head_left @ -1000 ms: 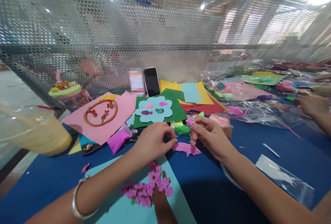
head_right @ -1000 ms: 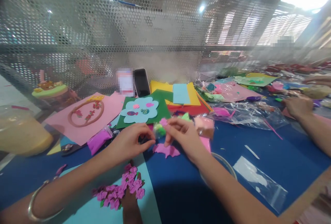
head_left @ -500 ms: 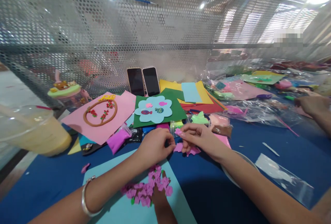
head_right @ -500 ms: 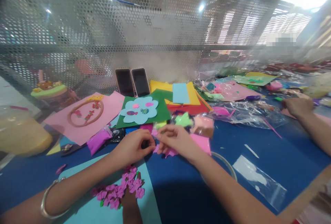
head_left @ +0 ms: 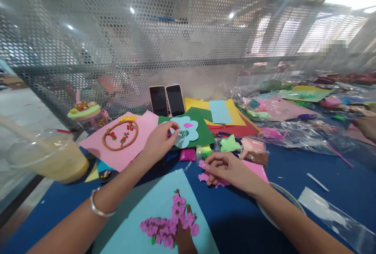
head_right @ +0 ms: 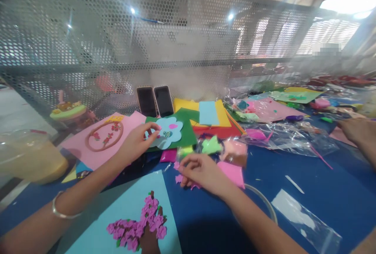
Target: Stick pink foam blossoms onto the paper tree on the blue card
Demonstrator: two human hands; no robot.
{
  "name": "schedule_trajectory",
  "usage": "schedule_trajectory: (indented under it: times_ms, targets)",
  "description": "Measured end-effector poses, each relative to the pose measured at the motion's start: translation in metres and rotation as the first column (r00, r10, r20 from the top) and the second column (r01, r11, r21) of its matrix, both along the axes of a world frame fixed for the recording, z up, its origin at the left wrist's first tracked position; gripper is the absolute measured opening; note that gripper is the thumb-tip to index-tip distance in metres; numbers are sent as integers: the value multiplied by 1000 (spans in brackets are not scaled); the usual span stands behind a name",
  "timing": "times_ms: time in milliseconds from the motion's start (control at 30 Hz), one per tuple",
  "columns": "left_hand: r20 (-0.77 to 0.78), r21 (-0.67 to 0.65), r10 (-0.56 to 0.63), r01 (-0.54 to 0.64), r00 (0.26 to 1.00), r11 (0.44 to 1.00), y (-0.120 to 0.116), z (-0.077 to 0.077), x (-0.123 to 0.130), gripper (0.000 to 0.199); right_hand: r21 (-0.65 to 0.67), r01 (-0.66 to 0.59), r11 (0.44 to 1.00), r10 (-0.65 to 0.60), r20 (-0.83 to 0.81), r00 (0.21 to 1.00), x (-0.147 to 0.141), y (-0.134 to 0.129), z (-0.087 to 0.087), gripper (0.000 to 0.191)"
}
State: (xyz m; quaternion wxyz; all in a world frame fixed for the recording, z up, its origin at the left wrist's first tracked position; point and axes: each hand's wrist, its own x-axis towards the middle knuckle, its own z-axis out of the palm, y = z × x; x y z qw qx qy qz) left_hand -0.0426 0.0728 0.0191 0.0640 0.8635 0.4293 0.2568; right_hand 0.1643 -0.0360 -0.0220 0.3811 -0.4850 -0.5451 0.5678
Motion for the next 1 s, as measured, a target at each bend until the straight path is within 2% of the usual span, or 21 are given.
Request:
schedule_trajectory:
  times_ms: [33, 200, 267, 367, 533, 700, 800, 900, 1000]
  targets:
    - [-99, 101, 85, -74, 991, 992, 15, 2, -5, 25, -1, -1, 1000, 1, -1, 1000, -1, 0, 0, 31]
    - [-227, 180, 230, -191, 946, 965, 86, 8, -19, 32, -8, -1, 1000, 1, 21, 1000, -2, 0, 1, 33]
    - [-267, 192, 256, -209, 929, 959, 104, 6, -21, 35, -16, 5, 1000, -4, 16, 1000, -3, 0, 1, 32]
    - [-303, 212, 276, -218, 912, 953, 119, 2, -23, 39, -26, 0, 1000, 0, 9, 1000, -3, 0, 0, 31]
    - [-299, 240, 298, -230, 907, 943, 125, -2, -15, 39, -33, 5, 999, -4, 20, 1000, -4, 0, -1, 32]
    - [-320, 189, 145, -87, 936, 978, 124, -8, 9, 40, -33, 3, 999, -3, 14, 1000, -4, 1, 0, 33]
    - [-283, 135, 104, -68, 953, 989, 124, -12, 23, 40, -41, 13, 999, -13, -3, 1000, -5, 1, 0, 34]
    - [-190, 91, 96, -80, 977, 993, 121, -8, 30, 38, -41, 28, 999, -30, -38, 999, -6, 1, -1, 34]
    - [-51, 50, 77, -74, 996, 996, 103, 6, 32, 31, -27, 83, 996, -86, -127, 988, -6, 2, -1, 36]
